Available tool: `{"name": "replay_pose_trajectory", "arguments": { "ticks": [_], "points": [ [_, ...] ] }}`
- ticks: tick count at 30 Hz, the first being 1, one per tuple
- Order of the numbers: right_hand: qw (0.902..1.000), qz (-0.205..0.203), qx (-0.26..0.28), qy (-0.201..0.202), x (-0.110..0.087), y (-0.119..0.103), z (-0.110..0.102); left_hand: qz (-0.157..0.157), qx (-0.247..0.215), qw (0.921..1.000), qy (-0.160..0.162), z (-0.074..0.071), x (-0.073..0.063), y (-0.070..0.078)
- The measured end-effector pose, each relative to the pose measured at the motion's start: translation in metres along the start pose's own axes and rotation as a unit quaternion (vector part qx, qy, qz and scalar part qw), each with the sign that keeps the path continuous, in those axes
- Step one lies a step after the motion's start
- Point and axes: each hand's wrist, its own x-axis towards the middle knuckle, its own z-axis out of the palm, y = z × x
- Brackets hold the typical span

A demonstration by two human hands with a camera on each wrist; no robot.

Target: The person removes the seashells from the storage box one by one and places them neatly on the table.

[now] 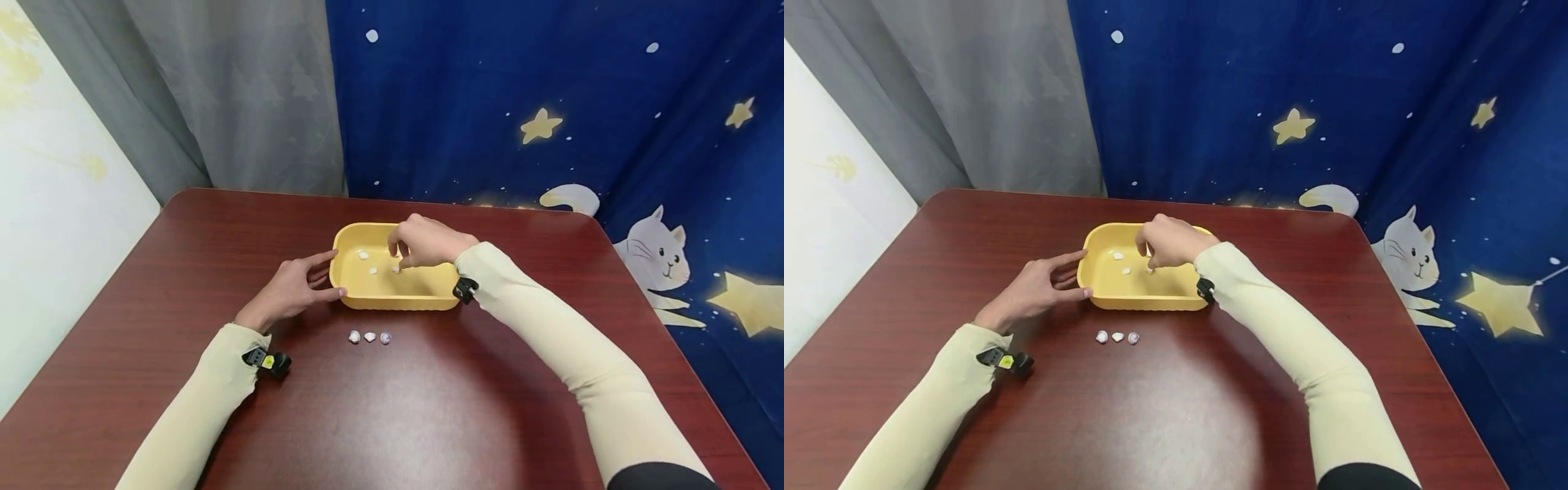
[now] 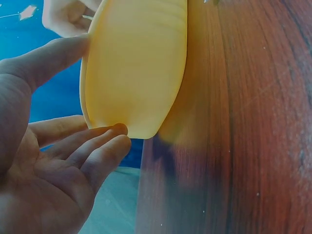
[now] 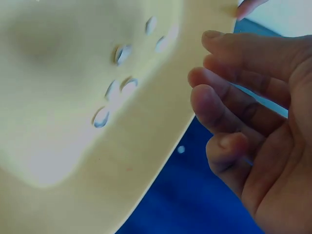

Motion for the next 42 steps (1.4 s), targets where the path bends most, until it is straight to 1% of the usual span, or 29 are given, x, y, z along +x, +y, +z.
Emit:
{"name": "replay_pose_trajectory", "arguments": {
  "ticks": [5,11,15,21,26,30,36,42],
  "points": [
    [0.9994,0.032,-0.005,-0.01,0.019,0.008,0.005,0.005,-0.007,1.0,0.003,0.001,-0.001,-0.001],
    [0.998,0.059,-0.021,-0.008,0.036,0.018,0.02,0.003,-0.008,1.0,0.003,0.002,-0.002,-0.001],
    [0.9971,0.073,-0.022,-0.001,0.041,0.022,0.029,0.011,-0.007,0.9999,0.002,0.002,-0.001,-0.002],
    [0.9957,0.089,-0.024,0.014,0.046,0.024,0.037,0.015,-0.005,0.9999,0.003,0.001,-0.001,-0.001],
    [0.9934,0.108,-0.037,0.009,0.05,0.024,0.041,0.018,-0.009,0.9998,0.004,0.001,-0.002,-0.002],
    [0.9928,0.111,-0.045,0.006,0.05,0.025,0.042,0.024,-0.007,0.9997,0.006,0.001,-0.002,-0.001],
    [0.9944,0.095,-0.048,0.004,0.05,0.026,0.043,0.029,-0.008,0.9995,0.007,0.0,-0.001,-0.001],
    [0.9959,0.079,-0.042,-0.011,0.05,0.023,0.04,0.022,-0.006,0.9997,0.005,0.0,-0.001,-0.003]
  ]
}}
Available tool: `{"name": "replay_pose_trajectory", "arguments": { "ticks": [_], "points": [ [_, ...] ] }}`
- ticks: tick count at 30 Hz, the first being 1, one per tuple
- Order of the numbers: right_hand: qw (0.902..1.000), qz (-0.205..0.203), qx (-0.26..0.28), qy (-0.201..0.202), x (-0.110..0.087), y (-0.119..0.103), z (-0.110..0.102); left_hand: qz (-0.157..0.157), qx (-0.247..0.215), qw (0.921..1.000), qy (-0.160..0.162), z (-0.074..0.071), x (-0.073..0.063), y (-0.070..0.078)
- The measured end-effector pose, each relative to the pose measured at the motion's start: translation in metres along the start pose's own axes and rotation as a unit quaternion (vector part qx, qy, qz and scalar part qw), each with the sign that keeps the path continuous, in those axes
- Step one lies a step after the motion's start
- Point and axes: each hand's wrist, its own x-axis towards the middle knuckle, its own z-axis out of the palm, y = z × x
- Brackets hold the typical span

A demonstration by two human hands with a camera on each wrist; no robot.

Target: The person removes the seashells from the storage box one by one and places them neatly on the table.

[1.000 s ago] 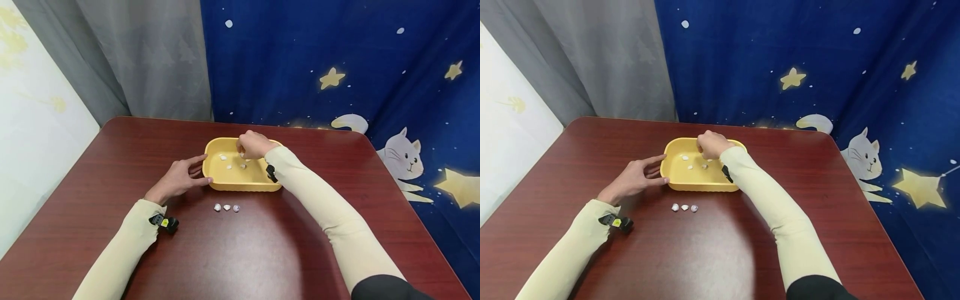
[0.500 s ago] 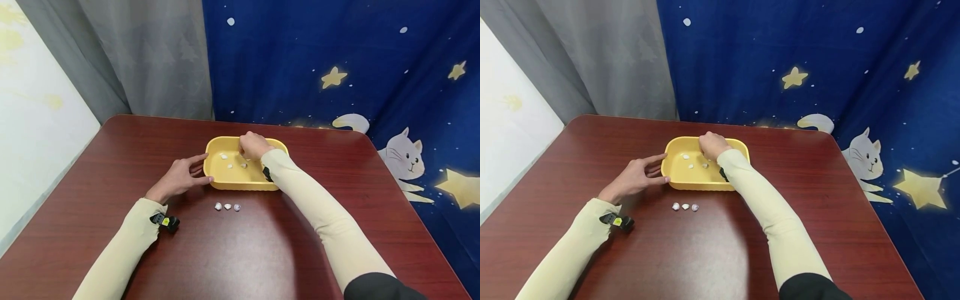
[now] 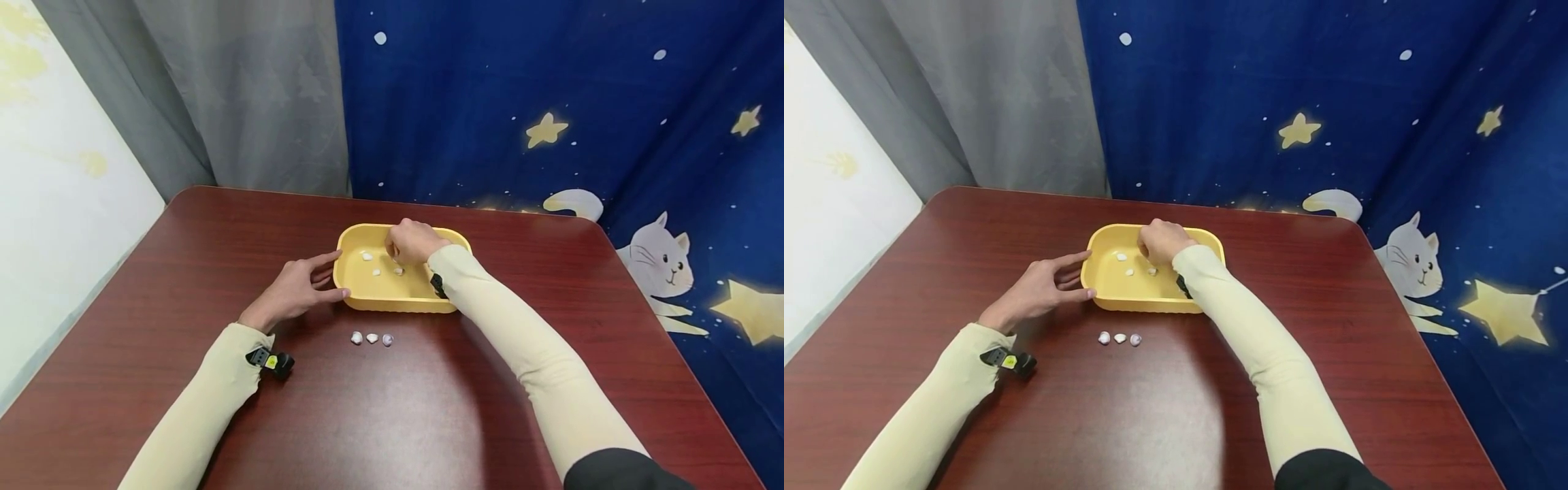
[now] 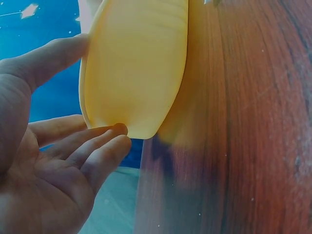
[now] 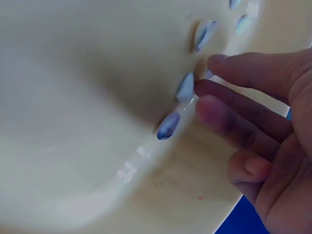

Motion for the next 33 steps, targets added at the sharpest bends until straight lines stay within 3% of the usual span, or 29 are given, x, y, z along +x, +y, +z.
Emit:
{"name": "replay_pose_trajectory", "arguments": {
  "ticks": [18,33],
  "points": [
    [0.9988,-0.03,0.037,-0.016,-0.017,-0.001,-0.034,0.001,0.003,1.0,0.001,0.001,0.0,-0.001],
    [0.993,-0.07,0.084,0.045,-0.055,-0.004,-0.039,0.01,-0.005,0.9999,0.0,0.001,0.0,-0.001]
  ]
}}
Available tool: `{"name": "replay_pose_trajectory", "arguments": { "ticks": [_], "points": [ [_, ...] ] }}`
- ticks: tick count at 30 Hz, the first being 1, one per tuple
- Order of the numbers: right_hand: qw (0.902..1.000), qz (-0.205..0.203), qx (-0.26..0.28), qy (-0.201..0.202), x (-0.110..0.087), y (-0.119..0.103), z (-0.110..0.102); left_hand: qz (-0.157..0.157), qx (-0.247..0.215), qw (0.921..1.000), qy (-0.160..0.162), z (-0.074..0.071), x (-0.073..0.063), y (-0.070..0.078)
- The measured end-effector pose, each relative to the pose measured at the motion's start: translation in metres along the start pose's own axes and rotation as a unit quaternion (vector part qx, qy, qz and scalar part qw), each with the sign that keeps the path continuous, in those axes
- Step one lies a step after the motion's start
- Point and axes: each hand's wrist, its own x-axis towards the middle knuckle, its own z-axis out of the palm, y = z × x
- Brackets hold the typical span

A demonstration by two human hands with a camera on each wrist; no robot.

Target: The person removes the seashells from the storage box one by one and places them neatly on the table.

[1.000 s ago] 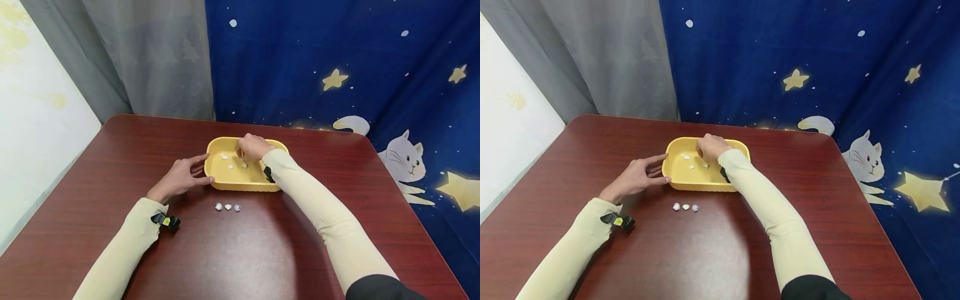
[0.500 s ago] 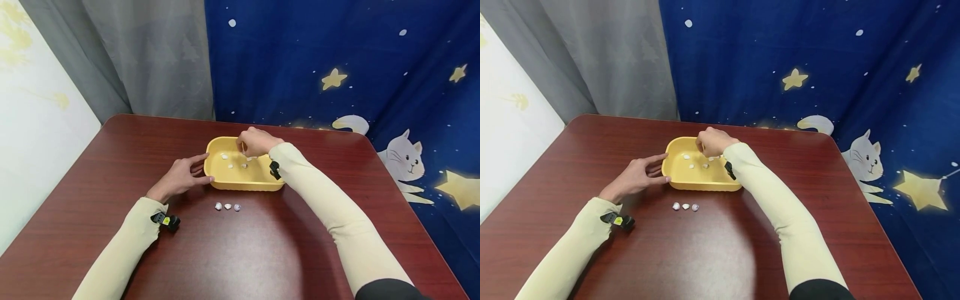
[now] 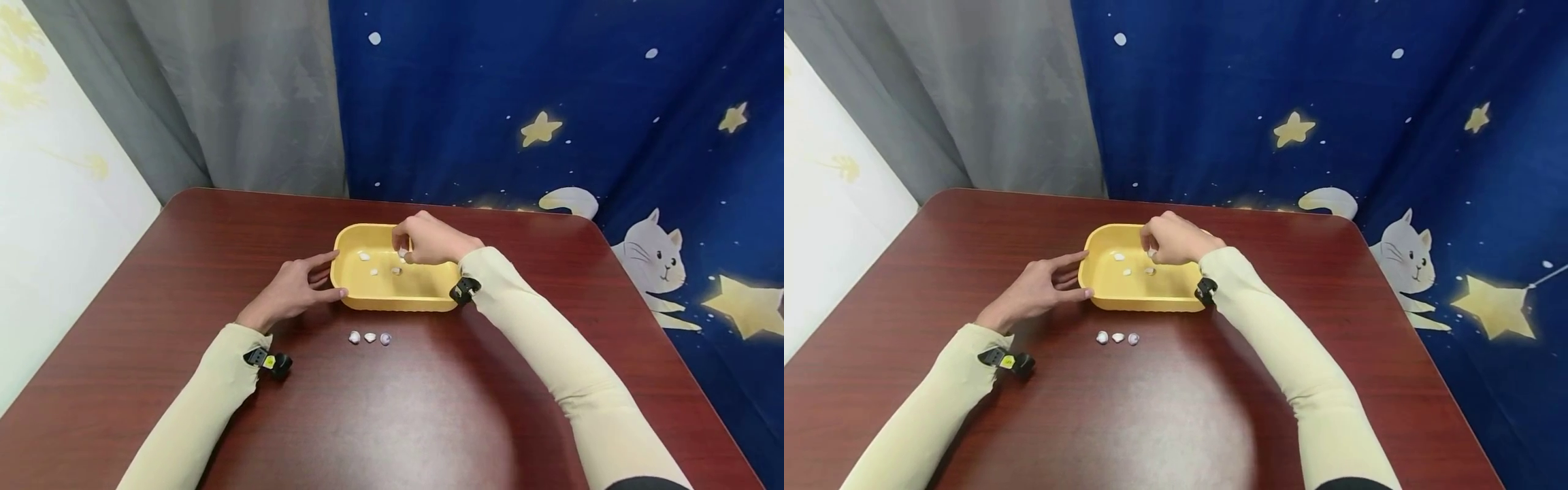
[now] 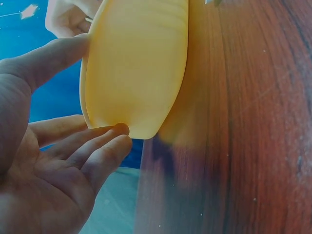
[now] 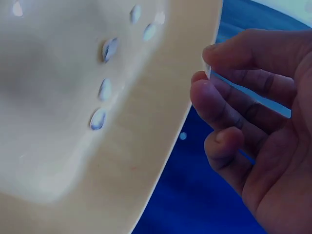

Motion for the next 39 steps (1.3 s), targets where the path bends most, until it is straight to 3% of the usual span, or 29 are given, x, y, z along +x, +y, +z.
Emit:
{"name": "replay_pose_trajectory", "arguments": {
  "ticks": [8,16,39],
  "points": [
    [0.9989,-0.026,0.025,0.031,-0.023,-0.015,0.005,-0.015,-0.001,0.9999,-0.003,0.001,-0.004,-0.002],
    [0.995,-0.074,0.022,0.064,-0.044,-0.026,0.011,-0.004,-0.009,0.9999,0.004,0.002,-0.004,-0.002],
    [0.9939,-0.089,0.025,0.061,-0.076,-0.042,0.049,0.003,0.006,1.0,0.003,0.002,0.001,0.0]
  ]
}}
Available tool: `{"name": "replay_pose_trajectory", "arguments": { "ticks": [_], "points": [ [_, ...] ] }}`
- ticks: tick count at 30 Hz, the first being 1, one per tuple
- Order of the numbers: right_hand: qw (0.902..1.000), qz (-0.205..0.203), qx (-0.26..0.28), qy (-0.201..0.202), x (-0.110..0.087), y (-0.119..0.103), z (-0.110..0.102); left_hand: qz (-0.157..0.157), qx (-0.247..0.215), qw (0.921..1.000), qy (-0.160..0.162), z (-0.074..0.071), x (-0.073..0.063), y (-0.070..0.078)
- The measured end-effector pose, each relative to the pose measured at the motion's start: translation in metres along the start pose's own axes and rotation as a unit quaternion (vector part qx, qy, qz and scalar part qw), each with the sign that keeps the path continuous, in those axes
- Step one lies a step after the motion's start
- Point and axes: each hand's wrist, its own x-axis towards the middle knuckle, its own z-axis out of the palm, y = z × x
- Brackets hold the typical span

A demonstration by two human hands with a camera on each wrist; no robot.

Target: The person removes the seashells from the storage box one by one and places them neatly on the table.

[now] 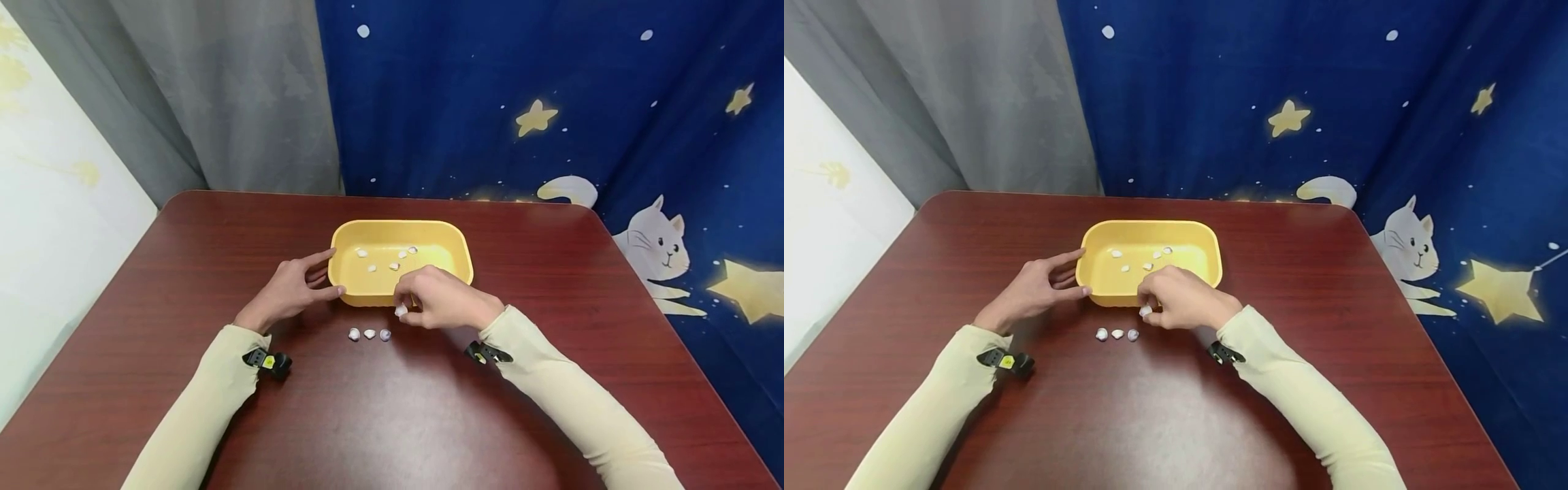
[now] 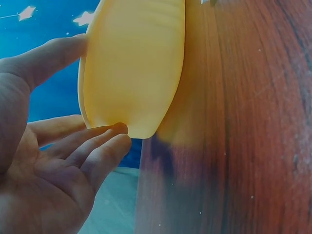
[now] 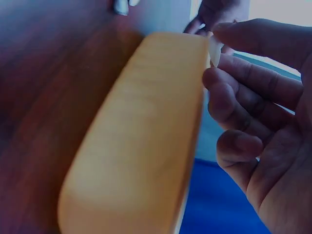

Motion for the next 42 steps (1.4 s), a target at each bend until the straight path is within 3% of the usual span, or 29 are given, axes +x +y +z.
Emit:
{"name": "replay_pose_trajectory", "arguments": {
  "ticks": [8,21,42],
  "points": [
    [0.9996,-0.009,-0.018,-0.019,-0.006,-0.006,0.016,-0.006,0.003,1.0,-0.005,-0.001,-0.001,0.001],
    [0.9927,-0.025,-0.108,-0.049,-0.01,-0.01,0.043,-0.002,0.012,0.9998,-0.013,-0.003,-0.001,0.003],
    [0.9931,-0.013,-0.11,-0.039,-0.006,-0.007,0.047,-0.018,0.011,0.9997,-0.013,-0.004,0.0,0.004]
  ]
}}
